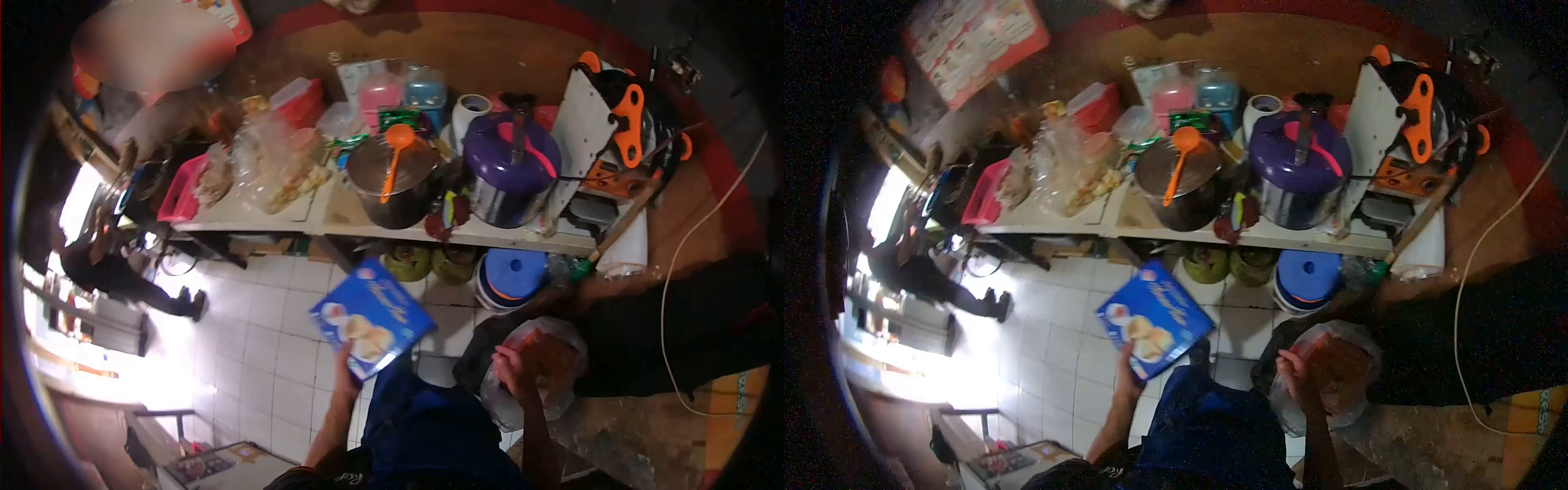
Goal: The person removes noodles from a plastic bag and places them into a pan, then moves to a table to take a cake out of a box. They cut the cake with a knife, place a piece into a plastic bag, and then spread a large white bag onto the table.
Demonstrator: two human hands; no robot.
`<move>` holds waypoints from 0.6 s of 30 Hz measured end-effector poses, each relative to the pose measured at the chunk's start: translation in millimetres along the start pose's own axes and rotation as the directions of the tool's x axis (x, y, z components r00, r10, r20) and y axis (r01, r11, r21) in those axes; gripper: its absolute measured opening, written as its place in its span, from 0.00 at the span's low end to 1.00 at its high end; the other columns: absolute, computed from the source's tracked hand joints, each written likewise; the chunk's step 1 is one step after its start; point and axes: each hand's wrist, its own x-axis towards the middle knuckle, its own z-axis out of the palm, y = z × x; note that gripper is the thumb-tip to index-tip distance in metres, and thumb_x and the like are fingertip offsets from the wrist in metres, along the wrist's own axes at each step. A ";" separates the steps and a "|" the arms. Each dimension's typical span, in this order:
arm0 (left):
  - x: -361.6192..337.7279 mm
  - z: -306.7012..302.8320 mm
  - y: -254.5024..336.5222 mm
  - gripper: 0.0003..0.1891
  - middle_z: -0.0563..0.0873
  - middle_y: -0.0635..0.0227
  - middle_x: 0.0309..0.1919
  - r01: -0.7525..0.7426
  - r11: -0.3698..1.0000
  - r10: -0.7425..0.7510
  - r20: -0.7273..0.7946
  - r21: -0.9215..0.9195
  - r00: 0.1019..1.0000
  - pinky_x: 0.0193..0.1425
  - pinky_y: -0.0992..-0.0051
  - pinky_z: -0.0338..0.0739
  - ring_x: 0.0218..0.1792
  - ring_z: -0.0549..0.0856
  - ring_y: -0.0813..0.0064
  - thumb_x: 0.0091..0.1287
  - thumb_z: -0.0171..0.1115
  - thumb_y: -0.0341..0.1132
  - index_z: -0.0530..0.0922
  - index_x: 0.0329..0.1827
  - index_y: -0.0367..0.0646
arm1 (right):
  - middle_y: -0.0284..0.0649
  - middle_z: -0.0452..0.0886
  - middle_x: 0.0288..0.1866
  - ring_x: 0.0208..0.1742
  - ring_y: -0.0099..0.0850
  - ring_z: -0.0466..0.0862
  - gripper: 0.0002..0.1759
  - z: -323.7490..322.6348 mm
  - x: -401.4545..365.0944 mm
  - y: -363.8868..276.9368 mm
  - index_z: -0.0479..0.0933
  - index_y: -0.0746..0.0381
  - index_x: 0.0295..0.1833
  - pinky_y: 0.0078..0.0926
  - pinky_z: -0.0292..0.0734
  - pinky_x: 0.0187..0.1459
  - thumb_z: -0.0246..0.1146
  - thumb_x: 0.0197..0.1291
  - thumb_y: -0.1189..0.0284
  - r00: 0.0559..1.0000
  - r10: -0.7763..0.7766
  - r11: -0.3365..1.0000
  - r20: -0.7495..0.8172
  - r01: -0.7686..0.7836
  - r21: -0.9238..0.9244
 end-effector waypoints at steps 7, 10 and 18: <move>180.3 -43.3 92.5 0.38 0.70 0.56 0.62 -0.459 0.885 0.465 -0.123 0.076 0.877 0.62 0.63 0.72 0.58 0.76 0.61 0.62 0.65 0.43 0.54 0.70 0.41 | 0.36 0.78 0.43 0.45 0.24 0.77 0.17 26.2 141.6 -8.5 0.74 0.65 0.51 0.24 0.72 0.50 0.58 0.68 0.61 0.982 -0.185 0.948 0.036 0.188 -0.256; 245.5 -24.3 125.7 0.45 0.68 0.55 0.63 -0.497 0.864 0.499 -0.254 0.077 0.828 0.62 0.59 0.72 0.58 0.75 0.60 0.59 0.69 0.42 0.47 0.70 0.41 | 0.38 0.79 0.42 0.46 0.26 0.78 0.17 67.2 208.3 -58.9 0.75 0.64 0.50 0.28 0.73 0.51 0.58 0.68 0.61 0.966 -0.258 0.889 -0.015 0.231 -0.395; 347.8 -35.3 150.7 0.48 0.60 0.61 0.70 -0.074 0.982 0.118 -0.261 0.172 0.958 0.70 0.51 0.55 0.69 0.59 0.58 0.53 0.64 0.65 0.53 0.72 0.56 | 0.48 0.79 0.42 0.45 0.45 0.79 0.13 115.6 360.0 -54.4 0.75 0.62 0.50 0.38 0.74 0.47 0.58 0.63 0.68 0.744 -0.632 0.585 -0.220 0.271 -0.764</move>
